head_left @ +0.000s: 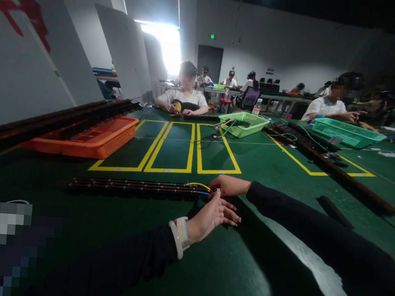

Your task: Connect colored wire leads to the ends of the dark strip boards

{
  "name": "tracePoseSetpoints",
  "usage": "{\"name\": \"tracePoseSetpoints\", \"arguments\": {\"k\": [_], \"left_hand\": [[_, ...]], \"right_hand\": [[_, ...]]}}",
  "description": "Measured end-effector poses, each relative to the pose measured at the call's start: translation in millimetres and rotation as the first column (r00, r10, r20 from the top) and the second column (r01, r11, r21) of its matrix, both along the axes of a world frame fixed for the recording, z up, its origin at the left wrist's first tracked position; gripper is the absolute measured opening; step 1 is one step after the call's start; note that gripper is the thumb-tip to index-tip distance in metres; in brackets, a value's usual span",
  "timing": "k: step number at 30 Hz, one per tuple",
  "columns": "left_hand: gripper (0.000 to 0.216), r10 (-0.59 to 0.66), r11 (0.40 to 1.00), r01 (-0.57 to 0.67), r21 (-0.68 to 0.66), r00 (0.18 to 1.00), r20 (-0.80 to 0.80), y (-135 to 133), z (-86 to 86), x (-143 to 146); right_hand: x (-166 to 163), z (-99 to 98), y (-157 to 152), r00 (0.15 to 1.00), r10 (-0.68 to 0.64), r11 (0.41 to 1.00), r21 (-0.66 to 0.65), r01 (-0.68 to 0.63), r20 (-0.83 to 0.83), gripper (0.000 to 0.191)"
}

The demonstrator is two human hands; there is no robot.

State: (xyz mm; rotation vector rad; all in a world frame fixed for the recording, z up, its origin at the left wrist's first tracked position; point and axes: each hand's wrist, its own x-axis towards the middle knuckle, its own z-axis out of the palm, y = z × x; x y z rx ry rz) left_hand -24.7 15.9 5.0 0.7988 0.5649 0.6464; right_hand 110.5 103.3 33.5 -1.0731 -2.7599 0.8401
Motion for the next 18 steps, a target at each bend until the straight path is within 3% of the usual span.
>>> {"name": "tracePoseSetpoints", "arguments": {"k": [3, 7, 12, 18], "left_hand": [[0.056, 0.053, 0.993, -0.047, -0.104, 0.997, 0.055, 0.5, 1.8, 0.4], [0.042, 0.184, 0.968, -0.162, -0.191, 0.977, 0.106, -0.7, 1.3, 2.3], [0.025, 0.389, 0.897, -0.32, -0.305, 0.9, 0.199, 2.6, -2.7, 4.4], [0.021, 0.44, 0.846, -0.345, -0.406, 0.882, 0.168, 6.3, -3.6, 3.7]], "right_hand": [[-2.9, 0.2, -9.6, 0.993, -0.076, 0.97, 0.236, 0.053, 0.086, 0.014], [-7.3, 2.5, -24.4, 0.97, -0.14, 0.849, 0.528, 0.014, 0.201, 0.014], [-8.6, 1.5, -39.2, 0.941, -0.122, 0.713, 0.688, -0.139, 0.317, 0.013], [-15.2, -9.3, -60.1, 0.915, -0.152, 0.538, 0.808, -0.242, 0.375, 0.021]]}}
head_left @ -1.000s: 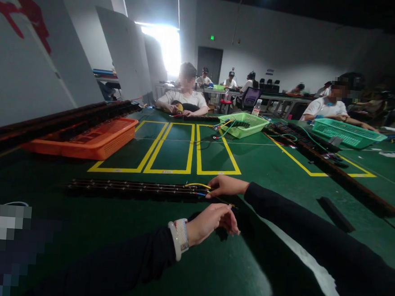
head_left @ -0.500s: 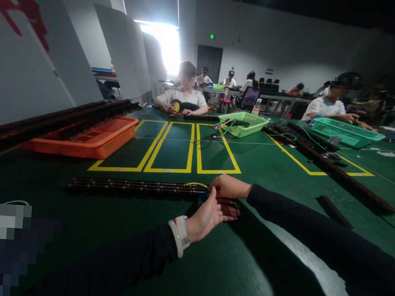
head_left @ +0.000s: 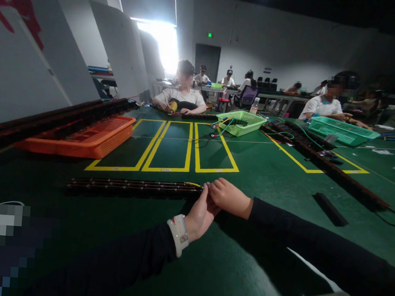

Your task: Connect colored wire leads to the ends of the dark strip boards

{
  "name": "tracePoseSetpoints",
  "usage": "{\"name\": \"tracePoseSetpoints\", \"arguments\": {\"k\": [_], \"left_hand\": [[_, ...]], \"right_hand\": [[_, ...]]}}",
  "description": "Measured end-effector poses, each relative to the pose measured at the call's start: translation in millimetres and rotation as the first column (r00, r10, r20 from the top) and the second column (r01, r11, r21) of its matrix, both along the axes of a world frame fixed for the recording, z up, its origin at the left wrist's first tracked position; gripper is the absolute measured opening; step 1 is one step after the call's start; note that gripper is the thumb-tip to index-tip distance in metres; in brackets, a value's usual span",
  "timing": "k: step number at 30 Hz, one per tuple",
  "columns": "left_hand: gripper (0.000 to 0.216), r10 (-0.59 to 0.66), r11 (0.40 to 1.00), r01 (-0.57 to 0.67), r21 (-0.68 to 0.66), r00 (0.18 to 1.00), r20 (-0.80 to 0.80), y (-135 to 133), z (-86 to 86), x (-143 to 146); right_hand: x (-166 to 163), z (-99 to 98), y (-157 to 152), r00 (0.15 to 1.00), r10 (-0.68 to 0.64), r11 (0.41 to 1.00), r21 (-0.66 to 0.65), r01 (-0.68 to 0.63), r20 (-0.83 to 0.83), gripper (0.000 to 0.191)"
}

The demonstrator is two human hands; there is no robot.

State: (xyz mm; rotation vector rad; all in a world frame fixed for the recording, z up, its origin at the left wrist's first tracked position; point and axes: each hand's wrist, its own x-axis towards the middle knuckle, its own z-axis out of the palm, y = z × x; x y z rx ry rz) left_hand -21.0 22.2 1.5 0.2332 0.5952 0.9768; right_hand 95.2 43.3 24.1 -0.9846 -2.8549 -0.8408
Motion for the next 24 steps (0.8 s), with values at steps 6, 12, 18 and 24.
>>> {"name": "tracePoseSetpoints", "arguments": {"k": [6, 12, 18, 24], "left_hand": [[0.019, 0.024, 0.999, -0.023, 0.046, 1.0, -0.018, 0.8, -5.3, 2.1], [0.034, -0.051, 0.992, 0.054, 0.113, 0.998, -0.033, 0.5, -5.2, -0.8], [0.044, -0.107, 0.982, 0.115, 0.148, 0.993, -0.057, -1.3, 4.0, -3.7], [0.048, -0.11, 0.97, 0.121, 0.212, 0.992, -0.062, -2.2, 5.8, -2.4]], "right_hand": [[1.3, 1.9, -13.2, 0.995, -0.026, 0.992, -0.126, 0.015, -0.091, 0.02], [28.3, 24.4, 9.4, 0.837, -0.283, 0.886, -0.462, 0.04, -0.469, 0.024], [50.2, 20.3, 36.0, 0.823, -0.485, 0.455, -0.889, -0.052, -0.296, 0.039], [45.9, 11.6, 39.5, 0.769, -0.604, -0.17, -0.909, -0.382, -0.21, 0.045]]}}
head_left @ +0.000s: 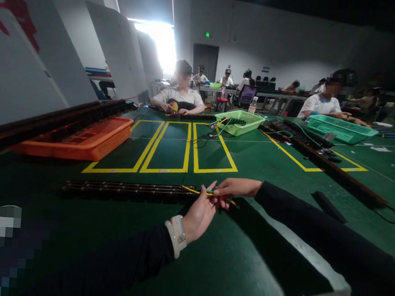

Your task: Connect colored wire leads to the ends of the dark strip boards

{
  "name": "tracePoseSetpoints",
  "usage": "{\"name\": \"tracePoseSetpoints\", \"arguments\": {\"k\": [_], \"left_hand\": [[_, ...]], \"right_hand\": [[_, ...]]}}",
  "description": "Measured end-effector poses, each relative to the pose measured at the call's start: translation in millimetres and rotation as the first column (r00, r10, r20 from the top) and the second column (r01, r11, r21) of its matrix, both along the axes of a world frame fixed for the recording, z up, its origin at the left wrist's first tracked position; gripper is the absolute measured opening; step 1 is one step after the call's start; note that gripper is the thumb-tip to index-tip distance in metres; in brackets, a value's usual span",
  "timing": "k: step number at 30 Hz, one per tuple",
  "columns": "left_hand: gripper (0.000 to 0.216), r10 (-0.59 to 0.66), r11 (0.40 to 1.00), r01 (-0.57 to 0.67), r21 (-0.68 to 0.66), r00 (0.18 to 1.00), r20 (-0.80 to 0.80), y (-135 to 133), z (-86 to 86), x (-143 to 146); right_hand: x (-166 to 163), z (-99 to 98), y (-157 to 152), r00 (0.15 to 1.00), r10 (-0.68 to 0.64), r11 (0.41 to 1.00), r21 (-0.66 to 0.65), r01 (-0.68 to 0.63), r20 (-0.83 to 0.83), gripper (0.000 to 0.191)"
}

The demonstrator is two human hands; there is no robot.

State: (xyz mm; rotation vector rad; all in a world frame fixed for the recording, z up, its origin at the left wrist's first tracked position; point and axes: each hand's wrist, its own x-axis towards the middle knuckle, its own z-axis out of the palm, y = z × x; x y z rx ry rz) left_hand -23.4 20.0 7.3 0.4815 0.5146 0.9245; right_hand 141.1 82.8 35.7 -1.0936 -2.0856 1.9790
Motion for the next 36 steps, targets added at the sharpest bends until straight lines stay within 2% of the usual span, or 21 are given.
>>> {"name": "tracePoseSetpoints", "arguments": {"k": [2, 4, 7, 10, 12, 13, 15, 17, 19, 23, 27, 31, 36], "left_hand": [[0.048, -0.015, 0.999, 0.013, 0.031, 0.999, 0.045, 0.3, -1.1, 0.6], [0.047, -0.017, 1.0, 0.015, 0.027, 0.997, 0.072, 0.9, -2.5, 0.7], [0.046, -0.032, 0.999, 0.034, -0.038, 0.998, 0.05, 1.6, -5.6, 0.4], [0.046, -0.028, 0.995, 0.032, -0.093, 0.998, 0.047, 2.3, -10.0, 0.2], [0.043, -0.004, 0.994, 0.01, -0.112, 0.998, 0.059, 2.9, -13.0, 0.2], [0.041, 0.009, 0.992, -0.002, -0.124, 0.998, 0.059, 3.3, -14.3, 0.2], [0.037, 0.038, 0.988, -0.031, -0.153, 0.998, 0.044, 3.9, -15.9, 0.3], [0.034, 0.064, 0.985, -0.059, -0.164, 0.998, 0.026, 4.0, -15.9, 0.3], [0.03, 0.072, 0.987, -0.069, -0.147, 0.997, 0.015, 3.2, -14.4, 0.5], [0.022, 0.037, 0.993, -0.039, -0.112, 0.999, -0.02, 0.1, -9.9, 0.6], [0.019, 0.028, 0.991, -0.033, -0.132, 0.999, -0.043, -1.8, -7.1, 0.3], [0.017, 0.043, 0.988, -0.043, -0.146, 0.999, -0.001, 0.1, -7.0, 1.0], [0.014, 0.078, 0.991, -0.074, -0.114, 0.996, 0.038, 4.0, -10.1, 2.2]], "right_hand": [[-1.0, -1.2, 0.9, 0.999, -0.025, 0.995, -0.099, 0.021, -0.035, 0.043], [-1.7, -0.5, 1.7, 0.999, -0.046, 0.994, -0.101, 0.044, -0.019, 0.041], [-3.9, 5.5, -0.1, 0.995, -0.049, 0.997, 0.057, 0.044, 0.089, 0.037], [-9.6, 16.5, -7.9, 0.964, -0.056, 0.951, 0.309, -0.029, 0.262, 0.034], [-15.2, 23.7, -16.1, 0.922, -0.085, 0.874, 0.472, -0.113, 0.379, 0.033], [-18.2, 26.3, -20.6, 0.891, -0.117, 0.813, 0.557, -0.167, 0.438, 0.032], [-24.3, 28.8, -29.8, 0.808, -0.223, 0.642, 0.706, -0.299, 0.545, 0.029], [-30.0, 27.4, -38.7, 0.721, -0.323, 0.466, 0.766, -0.443, 0.613, 0.024], [-35.4, 23.2, -47.1, 0.667, -0.356, 0.355, 0.755, -0.551, 0.655, 0.018], [-47.0, 12.3, -61.7, 0.616, -0.397, 0.243, 0.725, -0.645, 0.681, 0.017], [-52.0, 4.0, -69.1, 0.598, -0.453, 0.113, 0.708, -0.697, 0.661, 0.019], [-43.0, 2.5, -67.2, 0.636, -0.461, 0.04, 0.731, -0.682, 0.619, 0.016], [-31.3, -0.2, -63.0, 0.698, -0.447, -0.114, 0.739, -0.664, 0.559, 0.021]]}}
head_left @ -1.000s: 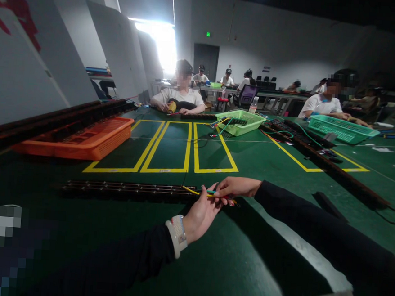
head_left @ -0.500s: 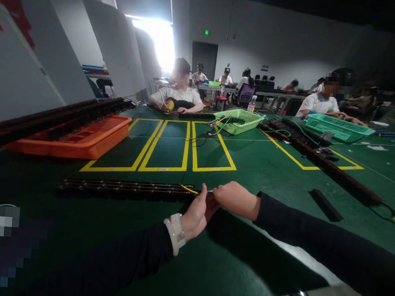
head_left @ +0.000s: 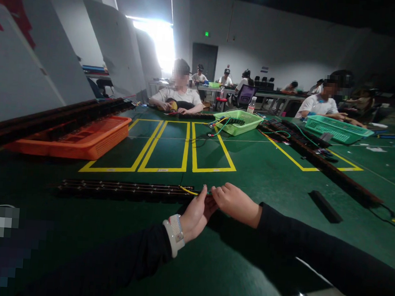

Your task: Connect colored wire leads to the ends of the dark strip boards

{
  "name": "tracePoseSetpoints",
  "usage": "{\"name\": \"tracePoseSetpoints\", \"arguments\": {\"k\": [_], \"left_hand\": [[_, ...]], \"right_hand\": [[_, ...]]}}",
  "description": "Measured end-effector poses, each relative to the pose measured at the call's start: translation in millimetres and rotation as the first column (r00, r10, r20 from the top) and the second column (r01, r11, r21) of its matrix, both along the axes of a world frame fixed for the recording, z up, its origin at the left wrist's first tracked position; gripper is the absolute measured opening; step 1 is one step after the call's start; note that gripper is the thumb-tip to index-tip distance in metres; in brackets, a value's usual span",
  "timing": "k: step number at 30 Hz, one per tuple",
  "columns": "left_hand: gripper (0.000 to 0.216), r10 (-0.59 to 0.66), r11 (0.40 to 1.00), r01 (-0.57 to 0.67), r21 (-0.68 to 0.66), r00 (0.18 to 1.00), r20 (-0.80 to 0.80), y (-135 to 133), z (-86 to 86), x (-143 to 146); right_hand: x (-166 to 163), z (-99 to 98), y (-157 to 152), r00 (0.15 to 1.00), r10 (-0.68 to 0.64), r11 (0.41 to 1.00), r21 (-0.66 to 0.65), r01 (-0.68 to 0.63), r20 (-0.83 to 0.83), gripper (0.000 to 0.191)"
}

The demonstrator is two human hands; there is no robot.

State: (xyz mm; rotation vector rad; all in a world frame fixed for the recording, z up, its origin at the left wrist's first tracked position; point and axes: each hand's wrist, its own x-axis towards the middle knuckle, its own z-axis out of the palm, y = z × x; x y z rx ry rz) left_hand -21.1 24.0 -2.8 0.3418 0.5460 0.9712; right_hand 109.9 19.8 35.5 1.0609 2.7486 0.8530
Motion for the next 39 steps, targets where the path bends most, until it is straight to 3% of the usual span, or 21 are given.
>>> {"name": "tracePoseSetpoints", "arguments": {"k": [3, 13, 21, 27, 30, 39], "left_hand": [[0.014, 0.032, 0.999, -0.032, -0.01, 0.999, -0.017, 0.3, -0.4, 0.5], [0.021, 0.003, 1.0, -0.003, -0.021, 1.0, -0.007, -1.4, 3.1, 0.4], [0.024, -0.003, 1.0, 0.003, 0.002, 0.999, -0.041, -1.5, 4.2, -1.4], [0.027, -0.086, 0.996, 0.087, 0.021, 0.994, -0.069, -3.1, 6.1, -4.0], [0.03, -0.111, 0.994, 0.111, 0.003, 0.991, -0.071, -2.4, 5.3, -3.7], [0.029, -0.019, 1.0, 0.018, -0.014, 0.996, -0.09, 1.7, -5.4, 0.6]], "right_hand": [[3.5, -2.8, 1.2, 1.0, 0.024, 1.0, 0.017, -0.024, -0.016, 0.027], [28.1, 10.0, -5.6, 0.988, 0.09, 0.987, -0.123, -0.105, -0.122, 0.038], [35.4, 11.8, -6.3, 0.98, 0.184, 0.982, -0.021, -0.186, -0.074, 0.037], [39.6, 9.4, -11.3, 0.892, 0.451, 0.893, 0.018, -0.45, -0.045, 0.034], [37.5, 8.2, -12.9, 0.855, 0.519, 0.855, 0.009, -0.519, -0.019, 0.029], [32.0, 3.6, -17.4, 0.851, 0.494, 0.866, 0.01, -0.501, -0.177, 0.028]]}}
